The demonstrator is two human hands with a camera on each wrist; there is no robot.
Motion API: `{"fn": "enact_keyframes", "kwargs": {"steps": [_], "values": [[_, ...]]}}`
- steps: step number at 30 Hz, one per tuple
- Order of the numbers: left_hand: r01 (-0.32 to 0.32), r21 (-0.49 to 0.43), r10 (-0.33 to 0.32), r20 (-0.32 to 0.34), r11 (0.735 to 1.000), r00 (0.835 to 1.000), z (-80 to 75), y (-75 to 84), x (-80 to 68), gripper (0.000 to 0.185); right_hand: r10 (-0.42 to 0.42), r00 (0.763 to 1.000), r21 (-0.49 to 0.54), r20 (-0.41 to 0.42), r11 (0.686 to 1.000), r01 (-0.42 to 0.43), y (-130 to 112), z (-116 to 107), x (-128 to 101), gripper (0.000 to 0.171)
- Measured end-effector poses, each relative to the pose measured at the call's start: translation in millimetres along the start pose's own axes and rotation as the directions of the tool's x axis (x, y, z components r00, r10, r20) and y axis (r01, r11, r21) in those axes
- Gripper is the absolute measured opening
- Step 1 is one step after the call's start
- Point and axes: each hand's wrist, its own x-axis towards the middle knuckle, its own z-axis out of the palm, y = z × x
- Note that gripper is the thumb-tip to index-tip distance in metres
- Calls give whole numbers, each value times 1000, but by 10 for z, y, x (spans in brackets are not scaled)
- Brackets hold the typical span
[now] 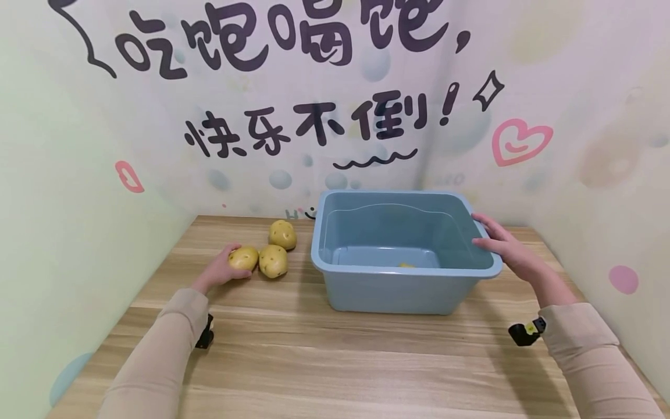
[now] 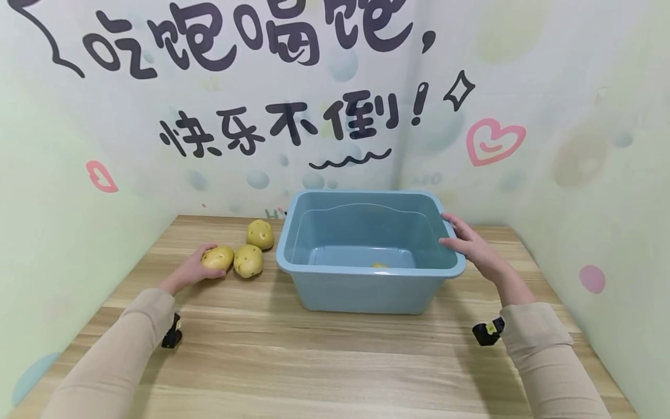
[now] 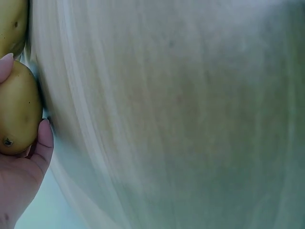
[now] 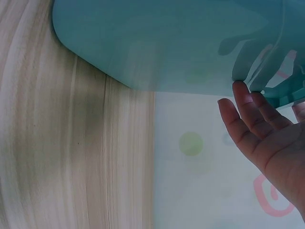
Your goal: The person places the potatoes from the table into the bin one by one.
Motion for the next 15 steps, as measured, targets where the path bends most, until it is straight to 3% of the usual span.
{"fn": "enact_keyframes", "kwargs": {"steps": [15], "values": [[15,-42,-15,-9,999,1000,-59,-7,-40,84,-3,1000,-10,-2,1000,2,11,7,-4,68]]}}
